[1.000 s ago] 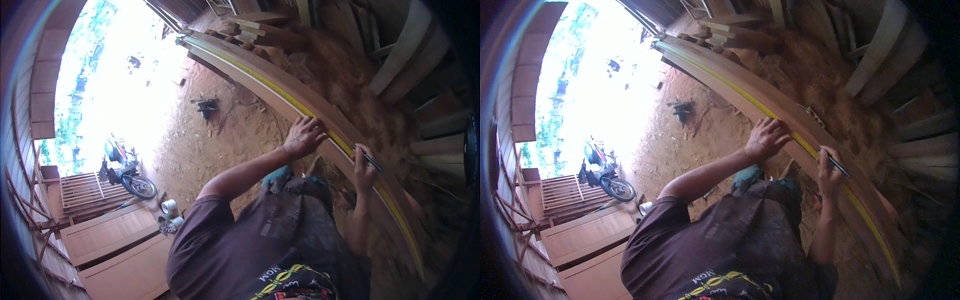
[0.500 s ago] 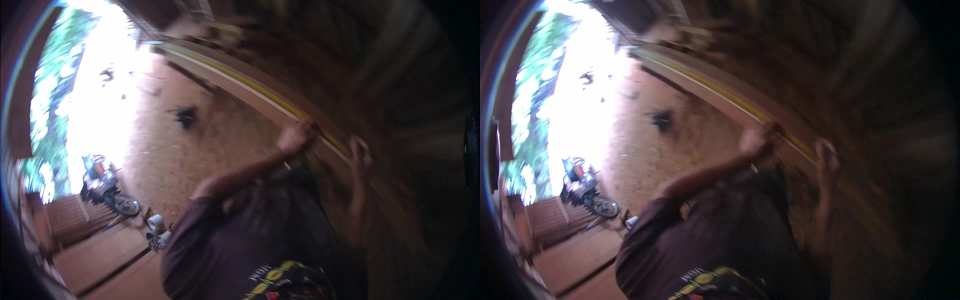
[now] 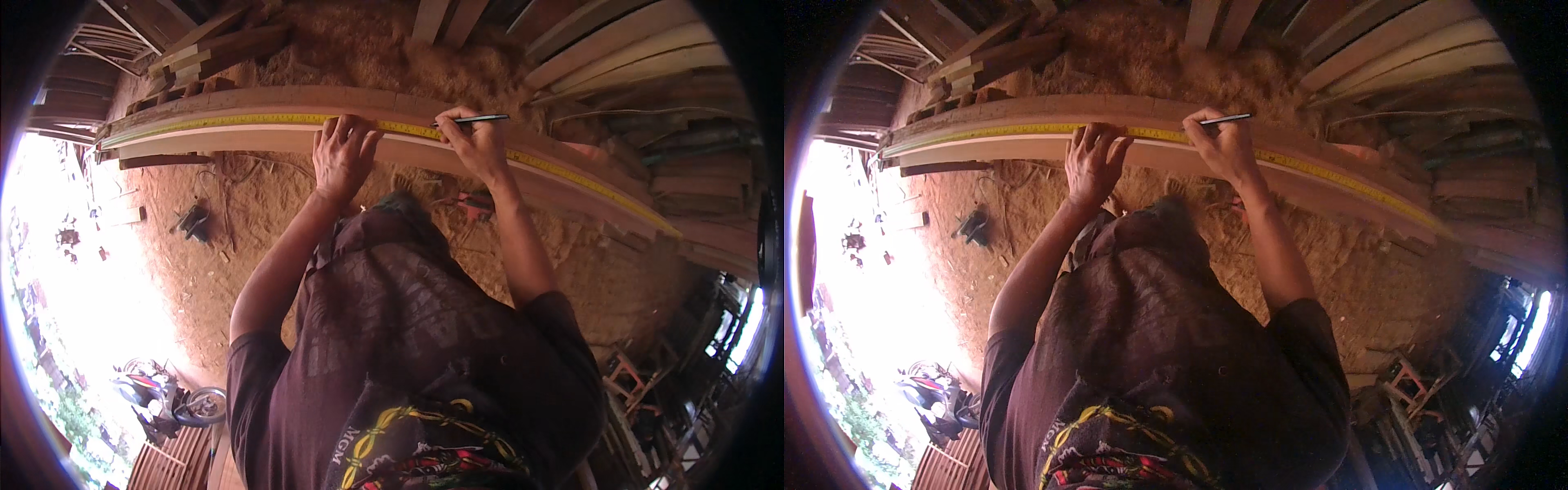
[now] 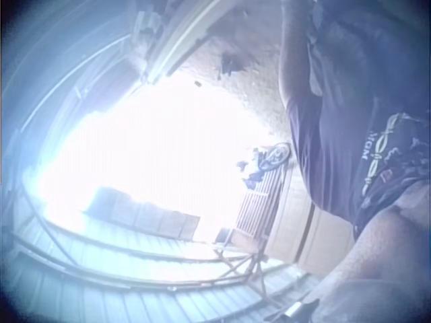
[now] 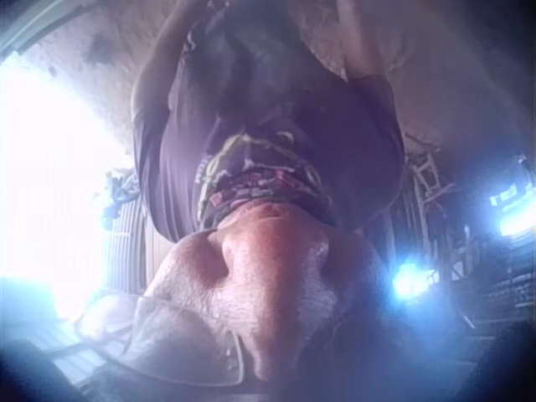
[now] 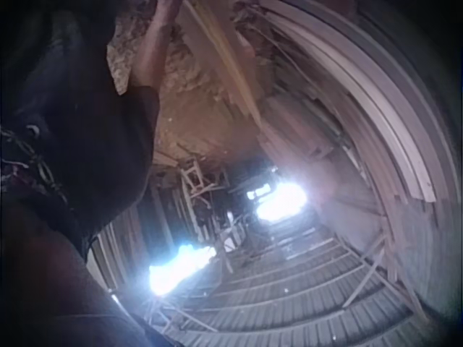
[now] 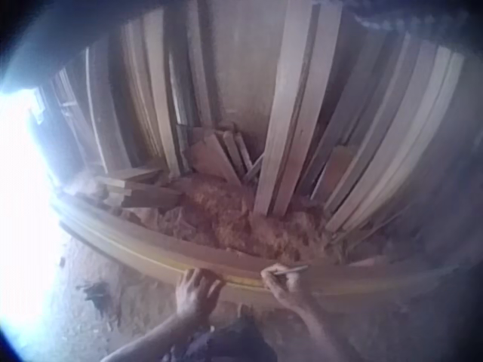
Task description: The person measures a long wooden plank using a tape measure and marks measurement points with a pencil. The person repeatedly adjusts the tape measure along the plank and makes multiple marks at different intervals.
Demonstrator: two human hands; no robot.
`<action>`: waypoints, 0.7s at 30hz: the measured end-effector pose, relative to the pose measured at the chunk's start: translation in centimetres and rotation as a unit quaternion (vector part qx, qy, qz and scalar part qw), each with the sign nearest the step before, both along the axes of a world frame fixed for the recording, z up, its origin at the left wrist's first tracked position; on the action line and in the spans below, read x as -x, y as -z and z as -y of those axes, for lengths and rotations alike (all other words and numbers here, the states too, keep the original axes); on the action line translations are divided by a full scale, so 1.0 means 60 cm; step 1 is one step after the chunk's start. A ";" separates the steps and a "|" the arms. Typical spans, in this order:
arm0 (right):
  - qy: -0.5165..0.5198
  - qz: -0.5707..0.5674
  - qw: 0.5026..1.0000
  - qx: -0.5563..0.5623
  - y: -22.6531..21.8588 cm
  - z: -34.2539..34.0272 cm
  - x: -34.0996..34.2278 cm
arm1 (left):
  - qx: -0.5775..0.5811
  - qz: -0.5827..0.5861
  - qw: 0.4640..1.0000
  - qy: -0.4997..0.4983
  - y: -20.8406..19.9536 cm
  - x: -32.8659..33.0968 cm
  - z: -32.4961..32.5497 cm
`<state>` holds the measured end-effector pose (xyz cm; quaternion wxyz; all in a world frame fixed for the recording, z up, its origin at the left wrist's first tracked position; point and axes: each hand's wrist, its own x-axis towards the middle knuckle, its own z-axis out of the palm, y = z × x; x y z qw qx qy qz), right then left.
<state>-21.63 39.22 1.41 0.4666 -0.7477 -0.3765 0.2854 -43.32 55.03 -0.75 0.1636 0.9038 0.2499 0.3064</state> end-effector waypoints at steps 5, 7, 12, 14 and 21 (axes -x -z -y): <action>-0.014 0.011 0.999 -0.028 0.006 -0.001 0.000 | -0.015 -0.011 1.000 0.004 0.000 0.001 0.001; -0.015 0.012 0.999 -0.043 0.007 -0.002 0.001 | -0.020 -0.014 1.000 0.008 -0.003 0.002 0.001; -0.022 0.021 0.998 -0.045 0.009 -0.002 0.003 | -0.012 -0.022 1.000 0.001 -0.005 0.002 0.001; -0.023 0.016 0.999 -0.046 0.009 -0.002 0.004 | -0.007 -0.018 1.000 -0.006 -0.005 0.001 0.002; -0.031 0.006 0.999 -0.038 0.014 -0.002 0.000 | 0.001 -0.011 1.000 -0.002 -0.010 0.000 0.002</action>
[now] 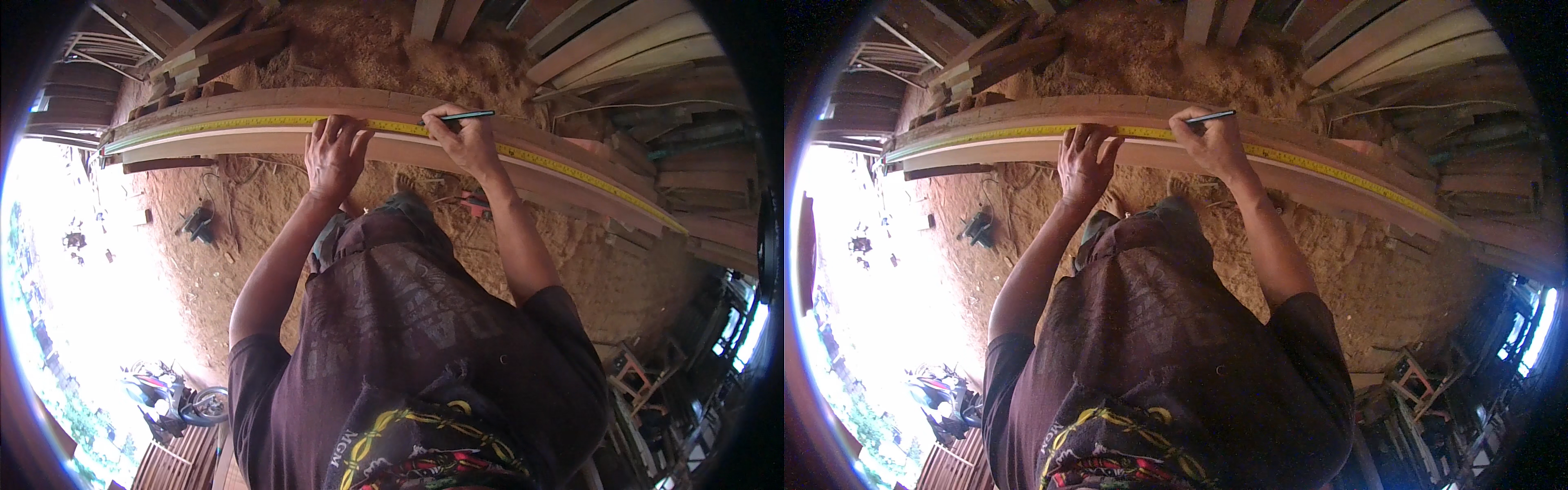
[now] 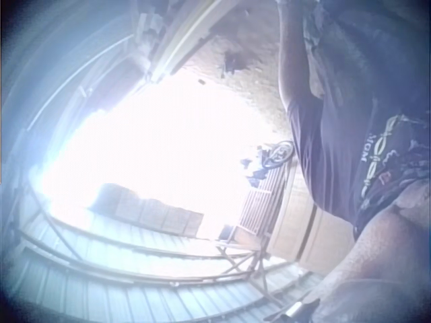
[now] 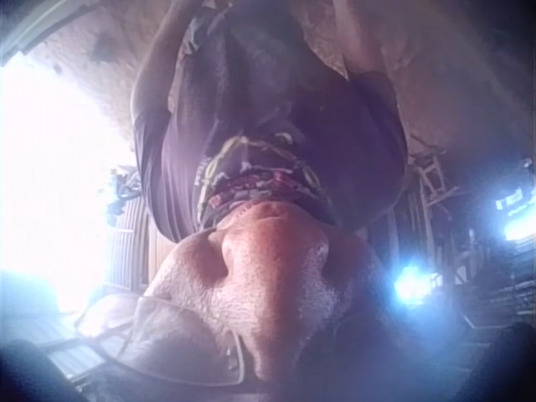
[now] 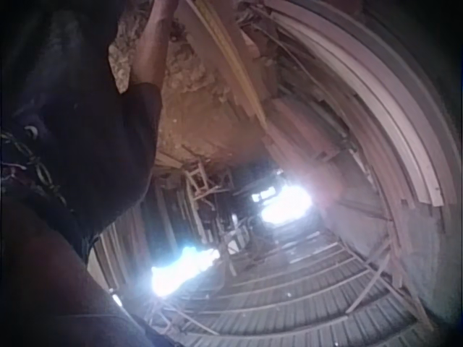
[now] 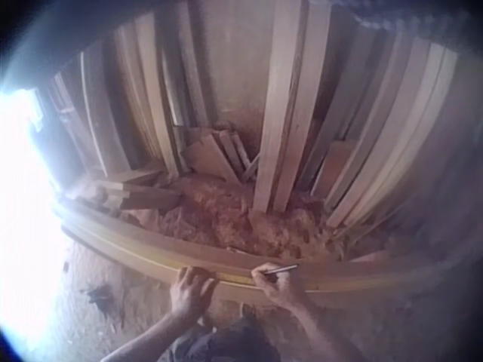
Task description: The person measures a long wooden plank using a tape measure and marks measurement points with a pencil. The person repeatedly adjusts the tape measure along the plank and makes multiple marks at different intervals.
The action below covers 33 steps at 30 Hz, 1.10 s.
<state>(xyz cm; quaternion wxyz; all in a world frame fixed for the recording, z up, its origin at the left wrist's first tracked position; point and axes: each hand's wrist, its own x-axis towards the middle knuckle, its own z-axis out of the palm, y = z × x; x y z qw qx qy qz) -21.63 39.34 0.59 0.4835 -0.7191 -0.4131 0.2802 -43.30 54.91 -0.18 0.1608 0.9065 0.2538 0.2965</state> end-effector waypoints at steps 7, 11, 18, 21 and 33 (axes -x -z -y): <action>-0.001 0.027 1.000 -0.001 0.000 0.000 0.001 | 0.000 -0.004 1.000 0.006 0.004 0.002 -0.003; 0.003 0.030 1.000 -0.001 -0.002 0.000 0.003 | 0.005 -0.007 1.000 0.003 0.004 0.002 -0.002; 0.003 0.020 1.000 0.000 -0.002 -0.003 0.003 | 0.009 0.003 1.000 0.008 0.004 0.001 -0.003; -0.002 0.023 1.000 -0.014 -0.003 -0.002 0.003 | 0.006 0.004 1.000 0.008 0.003 0.001 -0.003; -0.006 0.042 0.999 -0.023 0.001 -0.001 0.001 | -0.001 0.000 1.000 0.007 0.006 0.002 -0.004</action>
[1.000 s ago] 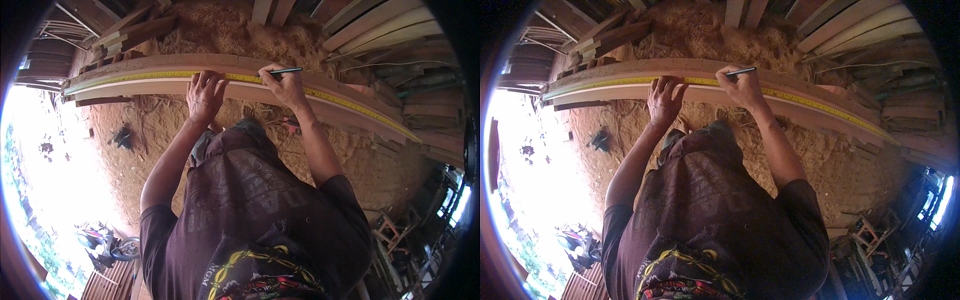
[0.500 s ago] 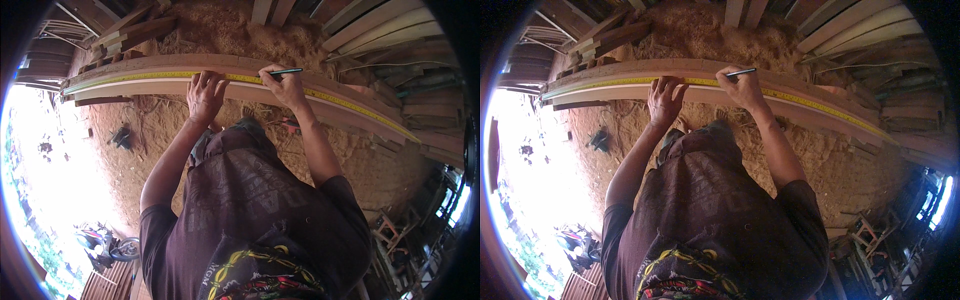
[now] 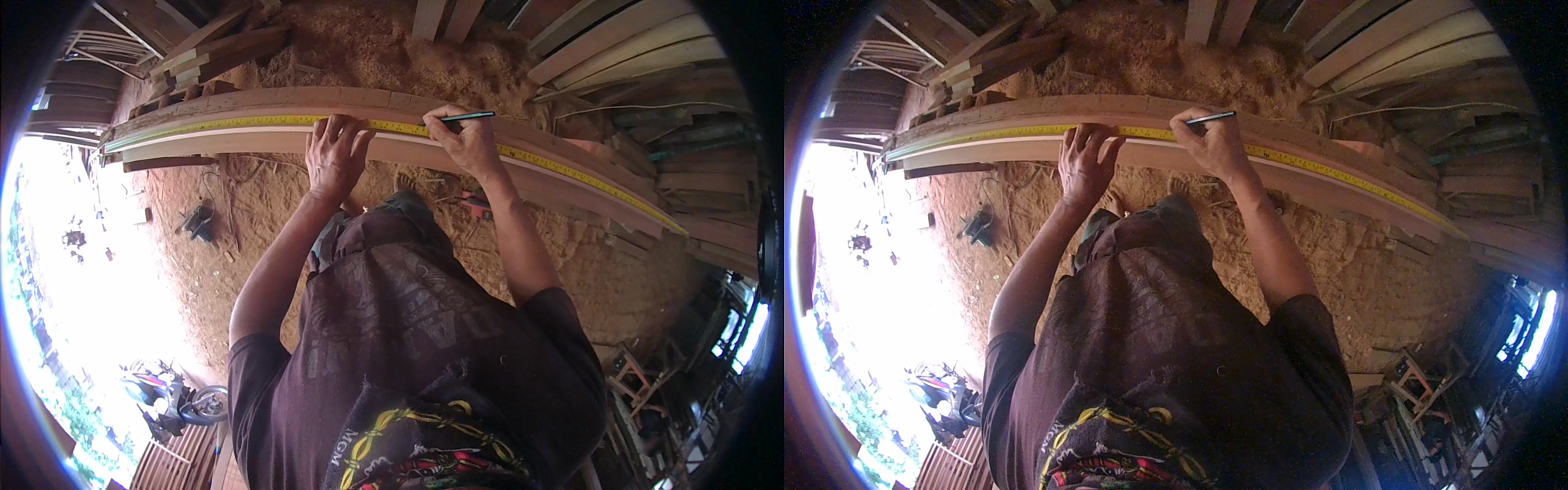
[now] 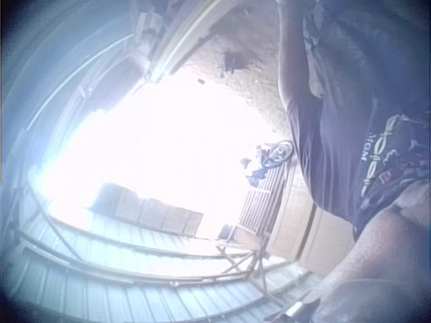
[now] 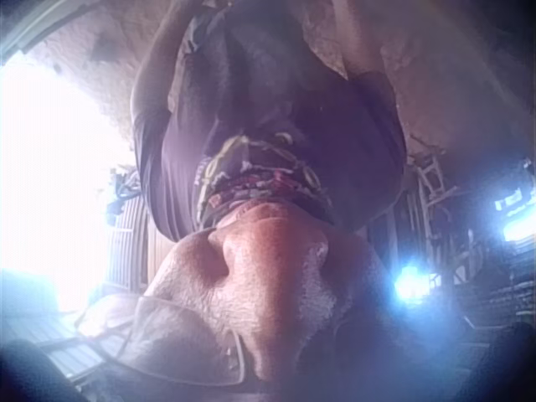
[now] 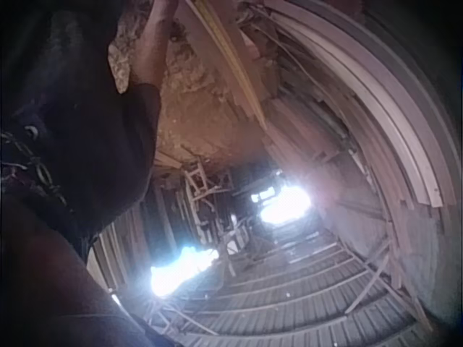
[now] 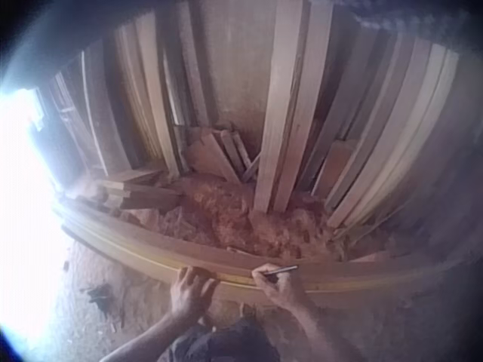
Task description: The person measures a long wooden plank using a tape measure and marks measurement points with a pencil. The person repeatedly adjusts the tape measure along the plank and makes multiple marks at different intervals.
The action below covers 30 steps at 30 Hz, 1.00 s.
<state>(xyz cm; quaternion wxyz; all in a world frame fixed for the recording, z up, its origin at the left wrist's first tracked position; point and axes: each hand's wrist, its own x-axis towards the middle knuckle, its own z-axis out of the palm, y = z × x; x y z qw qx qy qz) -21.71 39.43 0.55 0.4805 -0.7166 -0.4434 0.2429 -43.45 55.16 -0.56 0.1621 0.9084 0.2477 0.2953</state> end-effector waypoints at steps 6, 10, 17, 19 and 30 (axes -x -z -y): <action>-0.004 -0.002 1.000 -0.003 -0.001 0.000 -0.001 | 0.000 -0.001 1.000 0.000 0.000 -0.001 0.001; -0.001 -0.010 1.000 0.015 -0.002 0.002 -0.003 | -0.006 -0.001 1.000 0.006 -0.001 0.000 0.000; 0.037 -0.127 0.991 -0.019 -0.014 -0.003 0.004 | -0.011 -0.010 1.000 0.000 -0.001 -0.001 0.001; 0.080 -0.194 0.974 -0.083 -0.051 -0.008 0.013 | -0.012 -0.005 1.000 0.004 0.000 -0.001 -0.002; -0.060 -0.140 0.797 -0.584 -0.430 0.090 0.156 | 0.010 -0.007 1.000 0.002 0.002 0.004 -0.004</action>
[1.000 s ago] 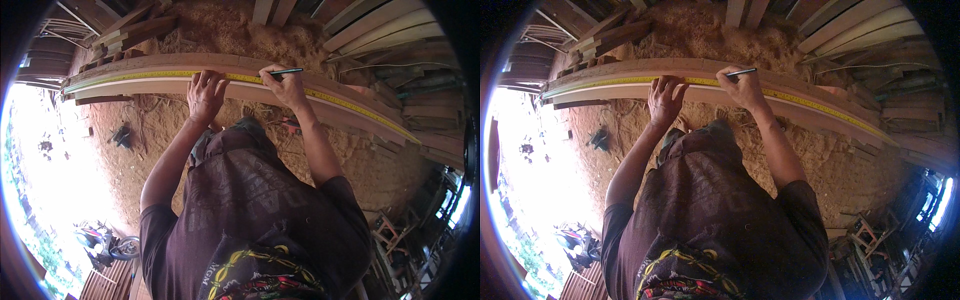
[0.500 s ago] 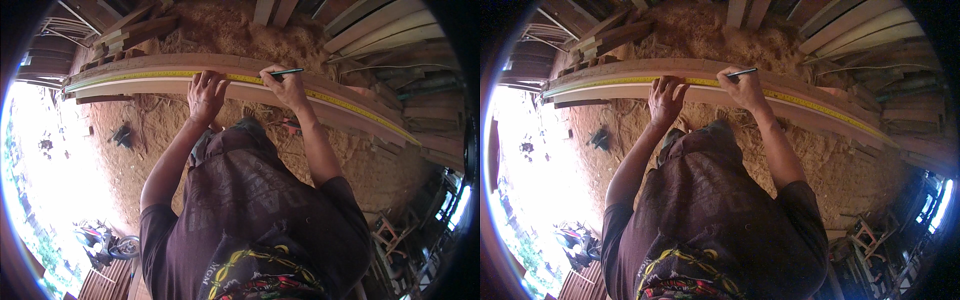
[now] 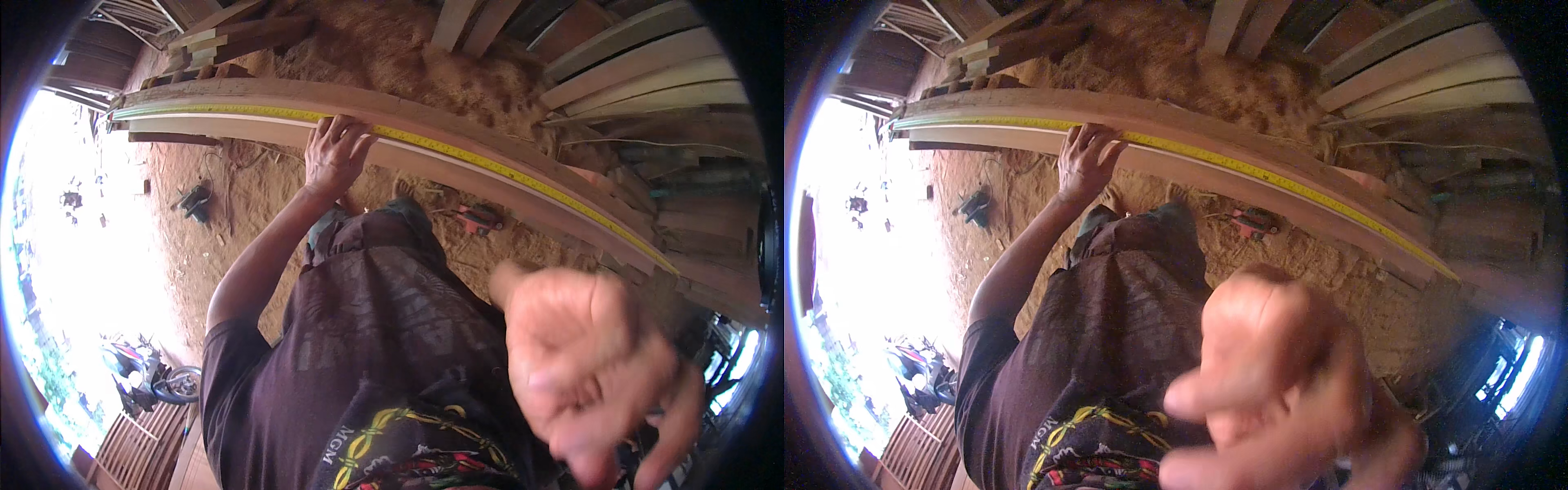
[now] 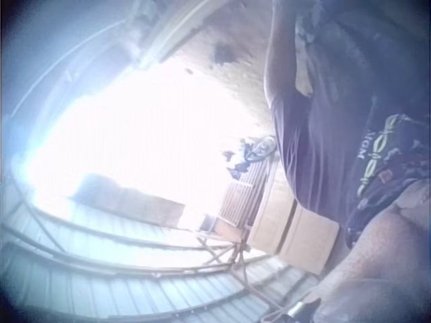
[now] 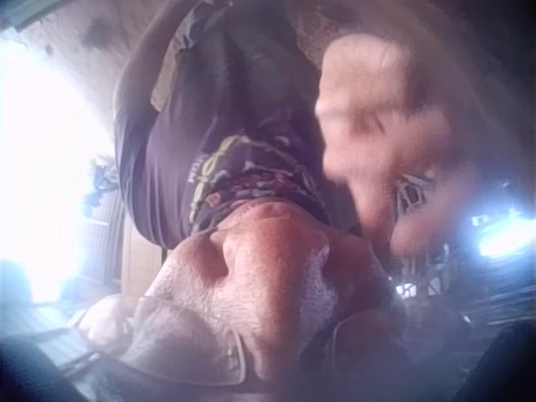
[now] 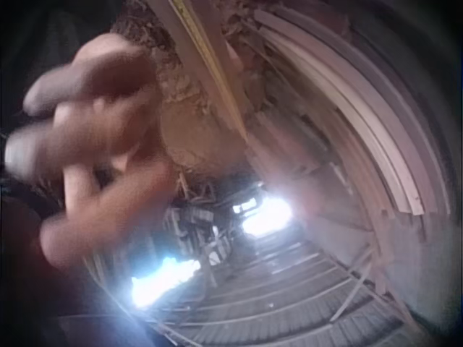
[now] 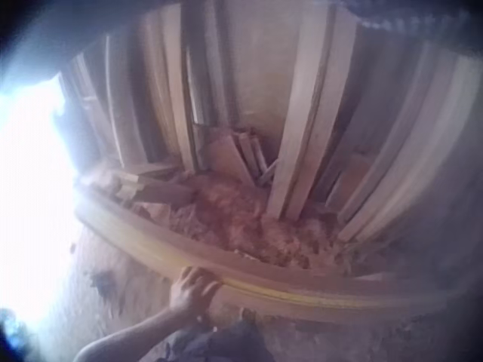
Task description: The person measures a long wooden plank using a tape measure and marks measurement points with a pencil. The person repeatedly adjusts the tape measure along the plank and makes multiple marks at different intervals.
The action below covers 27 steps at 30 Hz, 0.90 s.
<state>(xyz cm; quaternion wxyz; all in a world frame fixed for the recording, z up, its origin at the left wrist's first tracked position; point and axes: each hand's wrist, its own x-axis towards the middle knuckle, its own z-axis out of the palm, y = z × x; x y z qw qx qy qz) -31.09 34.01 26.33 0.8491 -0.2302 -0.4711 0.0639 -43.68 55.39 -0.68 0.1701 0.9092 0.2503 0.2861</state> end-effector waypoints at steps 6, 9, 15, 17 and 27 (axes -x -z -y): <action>-0.063 -0.008 0.997 -0.040 -0.025 -0.024 0.014 | -0.007 0.006 1.000 0.006 0.001 0.000 0.001; -0.063 0.029 0.993 -0.100 -0.013 -0.044 0.009 | -0.009 0.008 1.000 0.008 0.001 0.002 0.001; -0.042 -0.036 0.998 0.030 -0.038 -0.002 0.019 | -0.013 0.009 1.000 0.008 0.004 0.000 0.000; -0.044 -0.047 0.998 -0.004 -0.034 0.003 0.017 | -0.012 0.012 1.000 0.004 0.007 -0.001 0.000; 0.023 0.018 0.945 0.325 0.097 -0.174 -0.073 | -0.032 0.005 0.999 0.001 0.006 0.007 -0.001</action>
